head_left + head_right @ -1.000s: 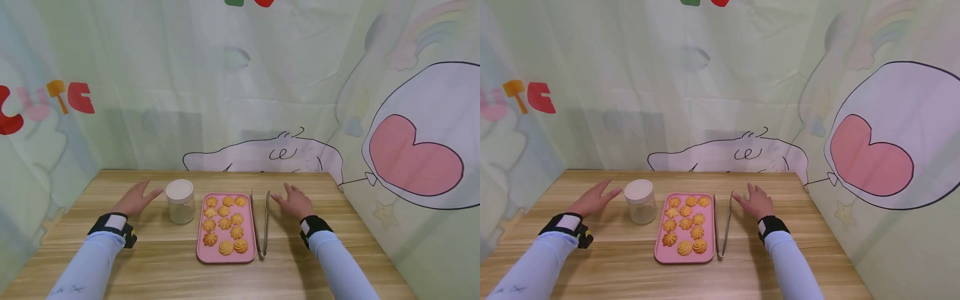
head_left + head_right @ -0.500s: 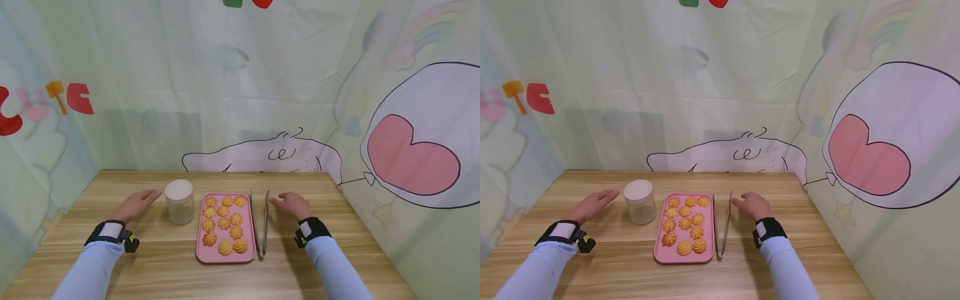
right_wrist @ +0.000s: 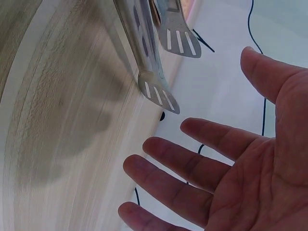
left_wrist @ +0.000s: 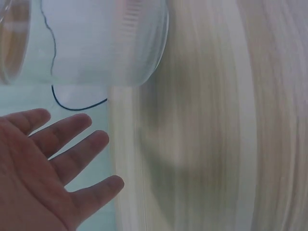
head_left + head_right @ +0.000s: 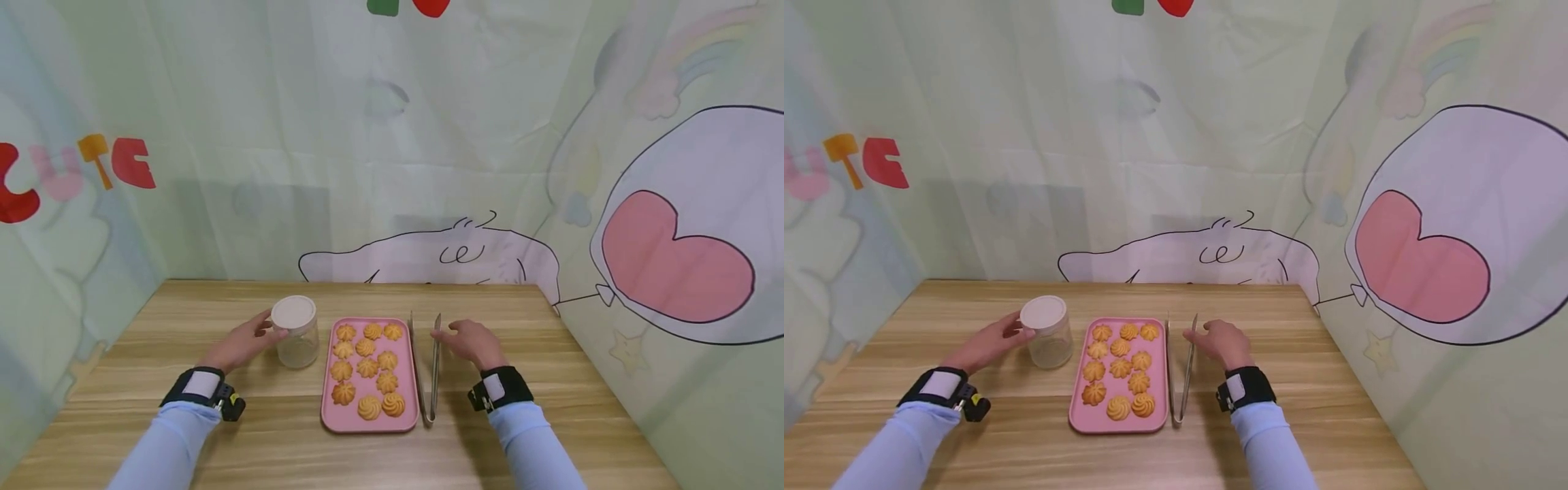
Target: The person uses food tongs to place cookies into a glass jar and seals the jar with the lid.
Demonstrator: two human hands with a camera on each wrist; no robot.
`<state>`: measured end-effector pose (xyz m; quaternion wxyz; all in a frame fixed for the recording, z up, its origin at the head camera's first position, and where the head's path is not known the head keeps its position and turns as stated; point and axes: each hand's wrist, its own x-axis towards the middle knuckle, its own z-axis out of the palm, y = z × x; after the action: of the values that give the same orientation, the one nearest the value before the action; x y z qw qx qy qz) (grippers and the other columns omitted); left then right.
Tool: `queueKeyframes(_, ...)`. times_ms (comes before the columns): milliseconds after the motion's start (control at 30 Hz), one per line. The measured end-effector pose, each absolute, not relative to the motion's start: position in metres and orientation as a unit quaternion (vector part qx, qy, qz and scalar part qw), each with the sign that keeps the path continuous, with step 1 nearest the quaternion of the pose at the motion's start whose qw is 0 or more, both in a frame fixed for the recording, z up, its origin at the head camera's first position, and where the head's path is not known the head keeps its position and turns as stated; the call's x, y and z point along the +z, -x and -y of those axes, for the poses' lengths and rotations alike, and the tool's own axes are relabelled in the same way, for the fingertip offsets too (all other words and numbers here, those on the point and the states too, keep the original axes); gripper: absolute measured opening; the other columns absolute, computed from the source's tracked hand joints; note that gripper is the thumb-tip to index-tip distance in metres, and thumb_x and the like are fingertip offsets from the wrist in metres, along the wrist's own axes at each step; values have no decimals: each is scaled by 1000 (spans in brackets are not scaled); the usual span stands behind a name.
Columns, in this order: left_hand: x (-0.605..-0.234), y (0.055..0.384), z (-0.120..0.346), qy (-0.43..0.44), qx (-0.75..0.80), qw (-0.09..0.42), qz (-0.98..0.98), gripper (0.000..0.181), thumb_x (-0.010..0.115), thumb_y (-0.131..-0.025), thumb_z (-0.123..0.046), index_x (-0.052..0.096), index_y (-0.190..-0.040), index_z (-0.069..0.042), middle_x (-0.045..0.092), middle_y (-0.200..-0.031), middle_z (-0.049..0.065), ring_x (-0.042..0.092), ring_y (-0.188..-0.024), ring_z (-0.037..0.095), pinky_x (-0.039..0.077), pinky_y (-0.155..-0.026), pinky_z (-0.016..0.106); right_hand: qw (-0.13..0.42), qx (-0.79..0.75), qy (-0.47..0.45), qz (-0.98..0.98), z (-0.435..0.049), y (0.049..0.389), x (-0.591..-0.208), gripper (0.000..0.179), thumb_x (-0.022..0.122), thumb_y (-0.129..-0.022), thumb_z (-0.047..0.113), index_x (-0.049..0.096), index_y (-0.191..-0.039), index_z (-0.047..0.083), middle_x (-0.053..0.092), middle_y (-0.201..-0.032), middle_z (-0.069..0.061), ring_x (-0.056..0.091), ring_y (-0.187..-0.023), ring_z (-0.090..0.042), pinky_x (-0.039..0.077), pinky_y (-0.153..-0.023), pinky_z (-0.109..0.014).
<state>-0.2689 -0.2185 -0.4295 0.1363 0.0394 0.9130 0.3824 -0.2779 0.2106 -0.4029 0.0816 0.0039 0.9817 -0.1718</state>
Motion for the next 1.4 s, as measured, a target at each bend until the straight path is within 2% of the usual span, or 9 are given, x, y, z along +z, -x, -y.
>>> queueKeyframes(100, -433, 271, 211, -39, 396, 131, -908, 102, 53, -81, -67, 6, -151, -10, 21, -151, 26, 26, -135, 47, 33, -101, 64, 79, -170, -8, -982, -209, 277, -403, 67, 49, -88, 58, 56, -128, 4, 59, -126, -21, 57, -112, -38, 46, -91, -52)
queueKeyframes(267, -439, 274, 201, -50, 413, 113, -902, 104, 65, -79, -56, 9, -149, -6, 25, -150, 27, 28, -135, 47, 30, -105, 62, 81, -176, -14, -981, -206, 274, -400, 68, 50, -87, 59, 56, -128, 5, 60, -124, -20, 59, -108, -36, 47, -89, -51)
queueKeyframes(433, -446, 276, 196, -46, 432, 104, -895, 106, 72, -76, -51, 10, -148, -5, 26, -149, 26, 27, -136, 46, 27, -107, 61, 75, -175, -6, -982, -201, 271, -397, 66, 51, -87, 58, 56, -127, 5, 61, -124, -19, 59, -109, -36, 47, -91, -51)
queueKeyframes(600, -451, 279, 192, -44, 462, 88, -882, 105, 77, -72, -44, 13, -148, -8, 32, -147, 24, 31, -135, 44, 27, -108, 60, 77, -182, -2, -980, -196, 270, -396, 67, 52, -87, 58, 56, -128, 4, 60, -125, -20, 57, -112, -37, 47, -91, -52)
queueKeyframes(967, -456, 284, 185, -46, 466, 74, -881, 105, 79, -68, -48, 19, -147, -11, 36, -146, 20, 33, -134, 42, 28, -107, 60, 73, -195, 2, -978, -194, 268, -394, 66, 53, -87, 56, 55, -128, 4, 60, -125, -19, 58, -111, -36, 48, -90, -51)
queueKeyframes(1233, -455, 283, 187, -56, 464, 55, -883, 102, 80, -68, -45, 23, -145, -11, 39, -144, 19, 36, -133, 41, 34, -105, 58, 67, -196, 2, -978, -190, 268, -396, 66, 51, -87, 58, 55, -129, 7, 59, -126, -18, 56, -114, -35, 46, -92, -51)
queueKeyframes(1400, -447, 281, 188, -52, 465, 42, -883, 106, 80, -66, -47, 20, -147, -13, 38, -146, 18, 36, -133, 40, 34, -104, 59, 62, -198, 4, -978, -188, 269, -396, 65, 52, -87, 57, 55, -129, 8, 60, -126, -18, 57, -113, -35, 47, -91, -51)
